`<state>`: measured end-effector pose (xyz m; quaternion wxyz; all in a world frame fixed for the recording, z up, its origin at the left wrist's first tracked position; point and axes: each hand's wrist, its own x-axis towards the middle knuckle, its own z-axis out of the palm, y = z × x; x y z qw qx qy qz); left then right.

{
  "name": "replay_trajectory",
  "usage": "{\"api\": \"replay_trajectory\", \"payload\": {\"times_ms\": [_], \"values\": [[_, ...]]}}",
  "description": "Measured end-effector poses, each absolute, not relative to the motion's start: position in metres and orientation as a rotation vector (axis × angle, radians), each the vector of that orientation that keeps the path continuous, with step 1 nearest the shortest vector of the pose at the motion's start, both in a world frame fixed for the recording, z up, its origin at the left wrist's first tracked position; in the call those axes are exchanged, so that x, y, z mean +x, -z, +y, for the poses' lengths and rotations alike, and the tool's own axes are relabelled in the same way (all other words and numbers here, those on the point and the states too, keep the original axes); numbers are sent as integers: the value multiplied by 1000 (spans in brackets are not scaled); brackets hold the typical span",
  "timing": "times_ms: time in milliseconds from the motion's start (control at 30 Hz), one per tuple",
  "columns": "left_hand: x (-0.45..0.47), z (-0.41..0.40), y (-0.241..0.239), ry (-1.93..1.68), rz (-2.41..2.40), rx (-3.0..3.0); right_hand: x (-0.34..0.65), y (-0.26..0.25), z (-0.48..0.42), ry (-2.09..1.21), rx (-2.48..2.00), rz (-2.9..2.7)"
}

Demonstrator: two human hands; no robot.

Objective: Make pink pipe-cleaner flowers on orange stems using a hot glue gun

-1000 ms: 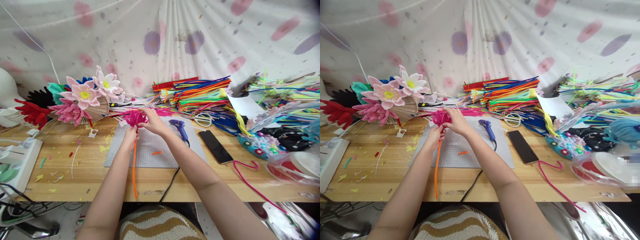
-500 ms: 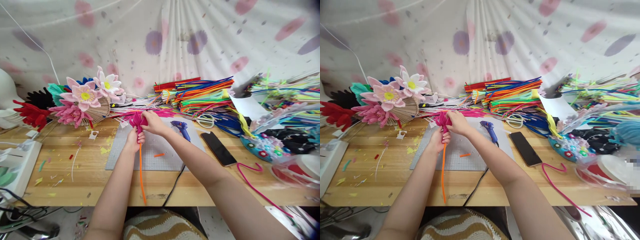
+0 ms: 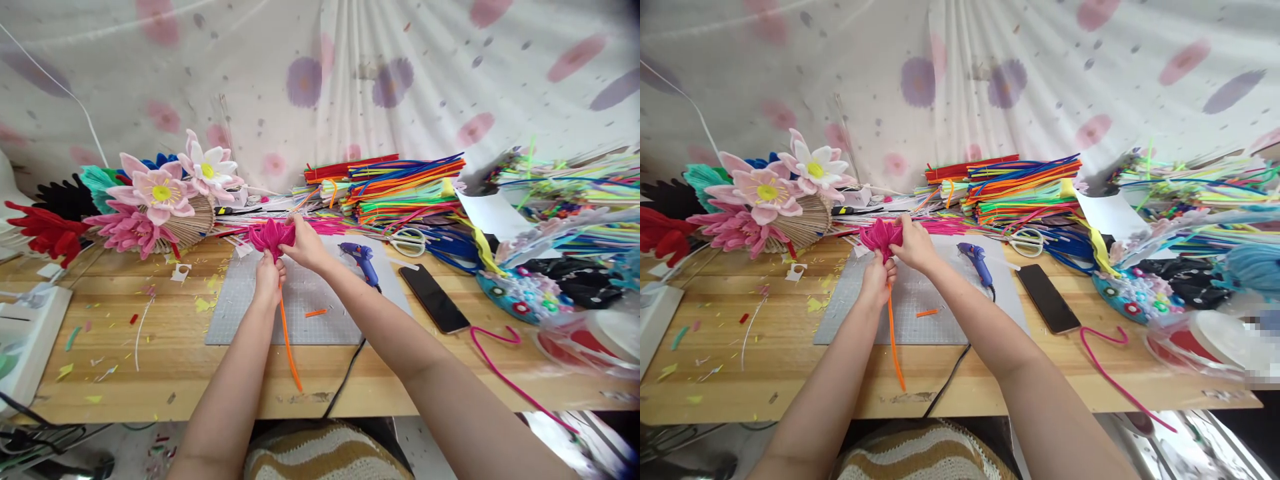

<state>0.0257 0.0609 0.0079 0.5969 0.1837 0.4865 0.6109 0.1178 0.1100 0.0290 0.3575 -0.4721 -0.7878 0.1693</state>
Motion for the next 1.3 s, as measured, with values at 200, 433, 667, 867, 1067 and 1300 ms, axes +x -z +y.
{"api": "replay_trajectory", "payload": {"times_ms": [200, 433, 667, 867, 1067, 1300], "values": [[28, 57, -7, -1381, 1163, 512, 123, -38, 106, -492, -1295, -2068], [23, 53, -14, -1229, 981, 330, 124, -34, 101, -436, -1322, -2071], [8, 53, -17, -1165, 836, 157, 138, -28, 79, -102, -1092, -2033], [11, 55, -15, -1231, 859, 130, 127, 4, 73, -12, -973, -2292], [11, 50, -17, -1209, 904, 189, 123, -9, 77, 80, -990, -2234], [15, 47, -15, -1222, 1072, 328, 129, -30, 89, 86, -1061, -2304]]}}
